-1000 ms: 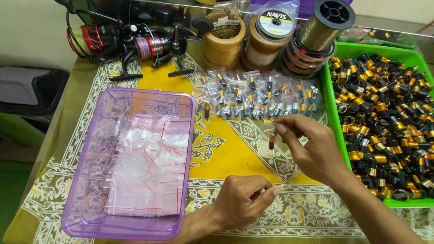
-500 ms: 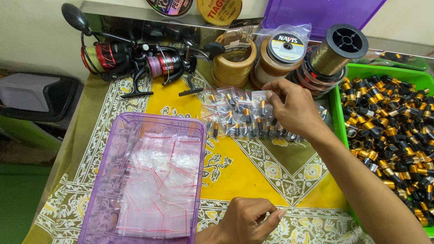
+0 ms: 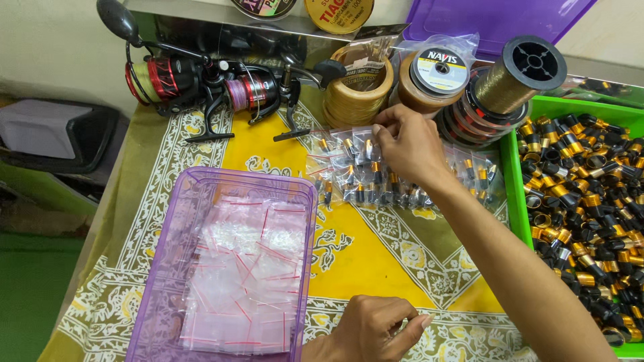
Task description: The person picks up a fishing line guide from a green tray, places it inside a small plastic bag, and then puts the bag into a purple container.
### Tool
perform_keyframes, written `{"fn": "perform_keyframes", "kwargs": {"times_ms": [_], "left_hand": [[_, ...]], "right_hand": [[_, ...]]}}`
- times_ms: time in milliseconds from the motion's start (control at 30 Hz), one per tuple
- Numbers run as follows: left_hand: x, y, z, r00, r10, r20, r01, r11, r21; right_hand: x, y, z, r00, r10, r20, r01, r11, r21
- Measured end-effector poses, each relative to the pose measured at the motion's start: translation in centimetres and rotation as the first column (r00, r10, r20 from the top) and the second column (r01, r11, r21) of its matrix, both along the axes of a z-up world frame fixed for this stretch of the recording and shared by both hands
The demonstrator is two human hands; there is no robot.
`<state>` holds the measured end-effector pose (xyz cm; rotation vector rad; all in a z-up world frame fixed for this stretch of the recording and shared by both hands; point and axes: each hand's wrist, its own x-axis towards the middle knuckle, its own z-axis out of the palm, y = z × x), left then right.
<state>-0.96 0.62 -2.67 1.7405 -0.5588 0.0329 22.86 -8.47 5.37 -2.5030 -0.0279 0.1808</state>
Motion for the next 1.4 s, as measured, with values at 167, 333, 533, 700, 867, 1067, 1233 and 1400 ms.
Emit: {"fn": "perform_keyframes", "kwargs": {"times_ms": [167, 333, 533, 700, 867, 1067, 1233, 1400], "left_hand": [[0.0, 0.2, 0.0, 0.999, 0.003, 0.047, -0.004, 1.000, 0.010], [-0.2, 0.2, -0.3, 0.997, 0.005, 0.078, -0.008, 0.999, 0.035], [-0.2, 0.5, 0.5, 0.989, 0.008, 0.146, -0.010, 1.000, 0.017], [-0.4, 0.3, 0.3, 0.982, 0.091, 0.164, -0.090, 0.996, -0.018], [-0.7, 1.1, 2.0, 0.991, 0.026, 0.129, -0.018, 0.998, -0.059], [-1.3, 0.4, 0.5, 0.974, 0.056, 0.217, -0.049, 0.998, -0.038], [-1.3, 0.3, 0.3, 0.940, 0.053, 0.337, -0.036, 0.998, -0.055], [-1.3, 0.5, 0.4, 0.927, 0.071, 0.368, -0.050, 0.997, -0.066]], "right_hand": [[-0.7, 0.2, 0.1, 0.999, -0.018, 0.049, 0.025, 0.988, -0.149], [-2.7, -0.5, 0.6, 0.995, 0.000, 0.099, 0.024, 0.970, -0.241], [-9.7, -2.1, 0.9, 0.965, 0.215, 0.152, -0.194, 0.971, -0.143], [-16.5, -4.1, 0.5, 0.968, 0.250, -0.021, -0.250, 0.968, -0.020], [-19.6, -7.3, -2.7, 0.989, 0.039, -0.140, -0.029, 0.997, 0.074], [-19.8, -7.9, -5.6, 0.990, -0.007, -0.142, 0.007, 1.000, 0.001], [-20.4, -8.0, -8.4, 0.991, 0.046, 0.129, -0.029, 0.991, -0.130], [-20.8, -8.2, -9.1, 0.972, 0.087, 0.216, -0.041, 0.978, -0.207]]}}
